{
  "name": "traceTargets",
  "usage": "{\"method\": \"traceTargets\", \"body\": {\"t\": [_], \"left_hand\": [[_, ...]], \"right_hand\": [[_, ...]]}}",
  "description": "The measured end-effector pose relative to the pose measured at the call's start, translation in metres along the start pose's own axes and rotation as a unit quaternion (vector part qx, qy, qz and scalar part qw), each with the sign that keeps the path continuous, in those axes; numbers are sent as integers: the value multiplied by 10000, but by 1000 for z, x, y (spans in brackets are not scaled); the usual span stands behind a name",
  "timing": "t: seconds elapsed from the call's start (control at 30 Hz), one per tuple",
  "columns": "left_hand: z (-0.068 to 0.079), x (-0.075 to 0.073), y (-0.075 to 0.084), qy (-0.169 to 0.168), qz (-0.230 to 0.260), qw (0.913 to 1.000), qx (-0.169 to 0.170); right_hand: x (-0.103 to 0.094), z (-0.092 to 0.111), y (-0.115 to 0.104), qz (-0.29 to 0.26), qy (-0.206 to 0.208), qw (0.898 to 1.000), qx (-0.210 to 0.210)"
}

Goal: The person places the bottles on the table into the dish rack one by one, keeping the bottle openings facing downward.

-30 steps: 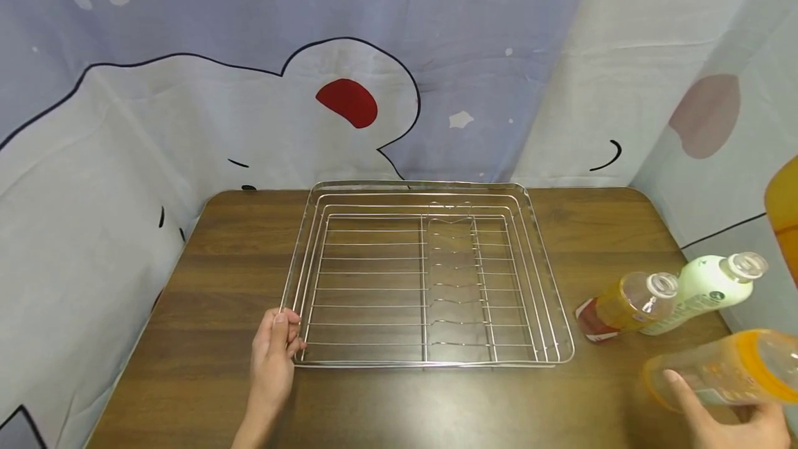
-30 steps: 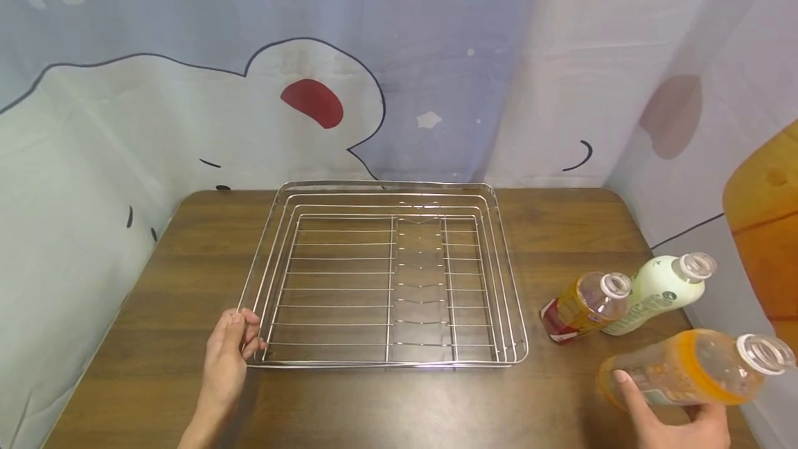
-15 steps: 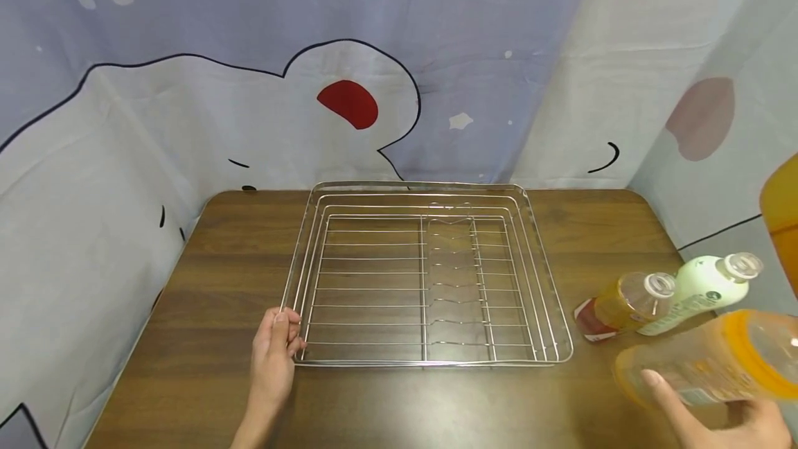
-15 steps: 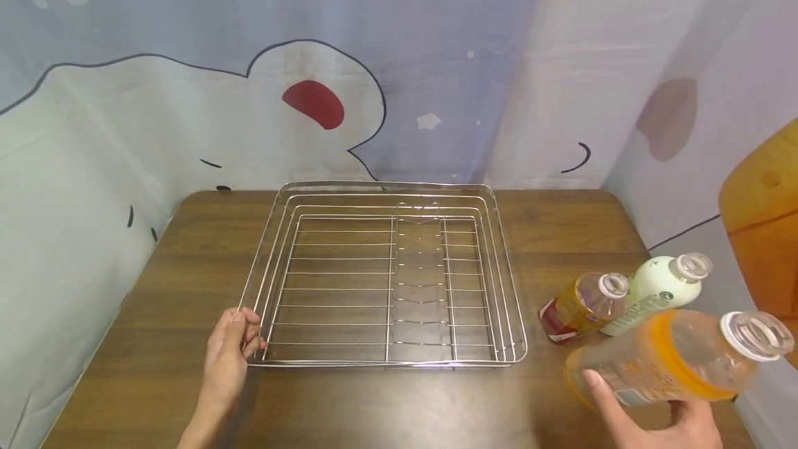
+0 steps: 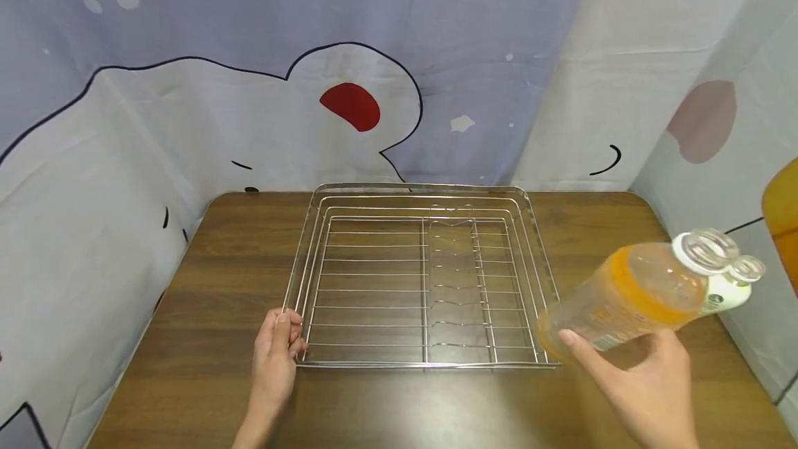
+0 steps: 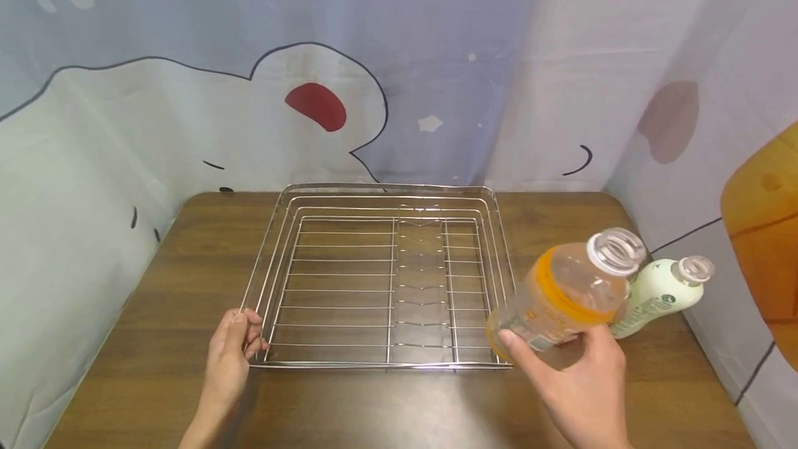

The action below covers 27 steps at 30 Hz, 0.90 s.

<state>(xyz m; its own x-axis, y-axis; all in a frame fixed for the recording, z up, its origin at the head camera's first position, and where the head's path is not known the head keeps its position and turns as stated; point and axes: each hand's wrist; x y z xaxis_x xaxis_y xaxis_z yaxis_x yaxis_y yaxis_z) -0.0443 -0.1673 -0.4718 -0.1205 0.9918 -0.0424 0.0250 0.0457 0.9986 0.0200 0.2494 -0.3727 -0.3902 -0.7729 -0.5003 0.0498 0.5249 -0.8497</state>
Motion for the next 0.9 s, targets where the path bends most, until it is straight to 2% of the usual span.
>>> {"method": "traceTargets", "body": {"t": [0.13, 0.3, 0.47, 0.63, 0.9], "left_hand": [[-1, 0, 0, -24, -61, 10000, -1], [-1, 0, 0, -9, -194, 9998, -49], [-1, -1, 1, 12, -287, 9995, -131], [-1, 0, 1, 26, -292, 9995, -140], [-1, 0, 1, 13, -296, 9995, -64]], "right_hand": [[20, -10, -10, -50, -574, 9976, -388], [42, -23, -19, -160, -968, 9939, -505], [52, -29, -22, -76, -1183, 9915, -545], [54, -30, -19, -76, -1237, 9907, -555], [49, -36, -12, 102, -1021, 9931, -574]]}}
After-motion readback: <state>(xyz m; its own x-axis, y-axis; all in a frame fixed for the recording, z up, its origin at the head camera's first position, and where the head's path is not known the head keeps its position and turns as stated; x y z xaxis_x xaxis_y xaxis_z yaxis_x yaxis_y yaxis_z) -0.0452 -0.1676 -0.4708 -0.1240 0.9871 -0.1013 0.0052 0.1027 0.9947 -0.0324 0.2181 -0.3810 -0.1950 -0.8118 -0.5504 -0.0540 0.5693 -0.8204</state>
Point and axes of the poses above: each hand's wrist, its own z-axis away from the middle knuckle, its own x-axis out of the palm, y = z × x, and after that the axes turned 6 degrees about -y, right-handed
